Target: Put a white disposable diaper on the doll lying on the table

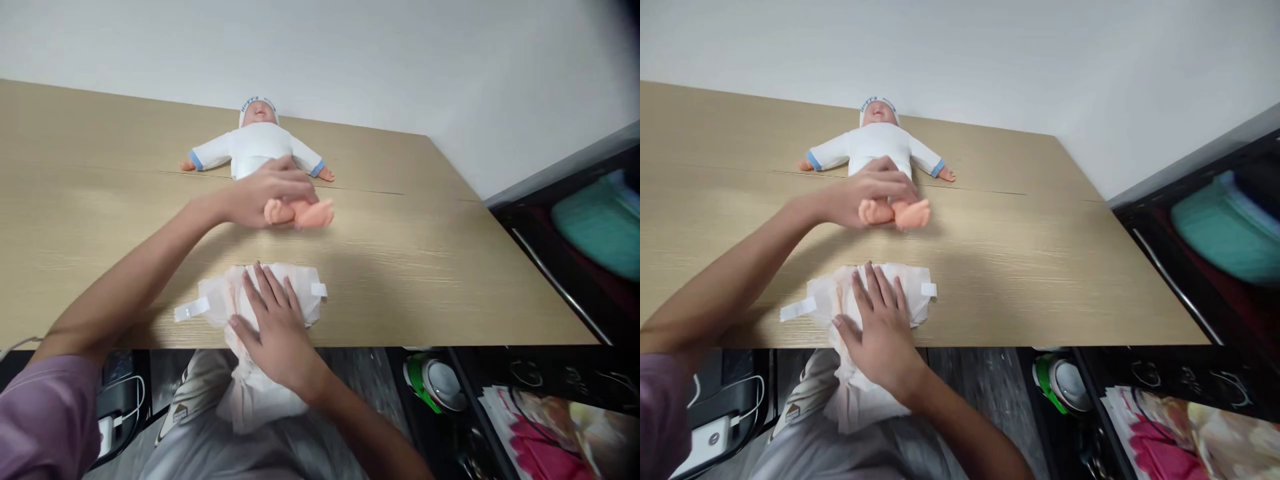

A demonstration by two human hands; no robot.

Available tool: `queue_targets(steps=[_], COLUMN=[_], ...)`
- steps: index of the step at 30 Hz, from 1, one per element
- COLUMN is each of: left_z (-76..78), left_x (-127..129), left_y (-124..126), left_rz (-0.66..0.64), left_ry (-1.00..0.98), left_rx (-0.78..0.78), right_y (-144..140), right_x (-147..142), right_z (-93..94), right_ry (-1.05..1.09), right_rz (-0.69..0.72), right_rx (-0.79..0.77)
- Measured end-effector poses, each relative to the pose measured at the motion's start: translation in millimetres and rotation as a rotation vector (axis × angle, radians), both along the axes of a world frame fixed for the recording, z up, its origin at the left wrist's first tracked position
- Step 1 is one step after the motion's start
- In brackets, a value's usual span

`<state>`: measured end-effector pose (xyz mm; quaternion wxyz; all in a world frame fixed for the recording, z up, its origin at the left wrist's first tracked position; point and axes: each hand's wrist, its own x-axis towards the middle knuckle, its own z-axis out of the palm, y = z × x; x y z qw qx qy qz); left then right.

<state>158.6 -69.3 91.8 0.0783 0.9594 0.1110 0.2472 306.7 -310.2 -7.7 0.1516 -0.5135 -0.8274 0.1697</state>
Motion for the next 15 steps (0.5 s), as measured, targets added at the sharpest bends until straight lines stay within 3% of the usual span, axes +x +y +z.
queue_targets(steps=[3,6,11,15], left_z=[33.3,54.5,66.6,71.0], left_x=[-2.7,-9.1,-20.3,-28.0], left_y=[11.2,18.0,18.7,22.4], left_rz=[0.019,0.039,0.106,0.025], left_ry=[-0.059,-0.089,-0.139,-0.156], left_rx=[-0.091,-0.111,-0.111,-0.082], right_y=[27.3,59.7,139.6,220.0], right_x=[0.4,-1.6,-12.2,-26.3], right_z=[1.5,1.5,-1.6,-3.5], right_ry=[-0.012,-0.03,-0.09,-0.154], right_rz=[0.033,0.058,0.064,0.053], right_rx=[-0.027,-0.025,-0.022,-0.006])
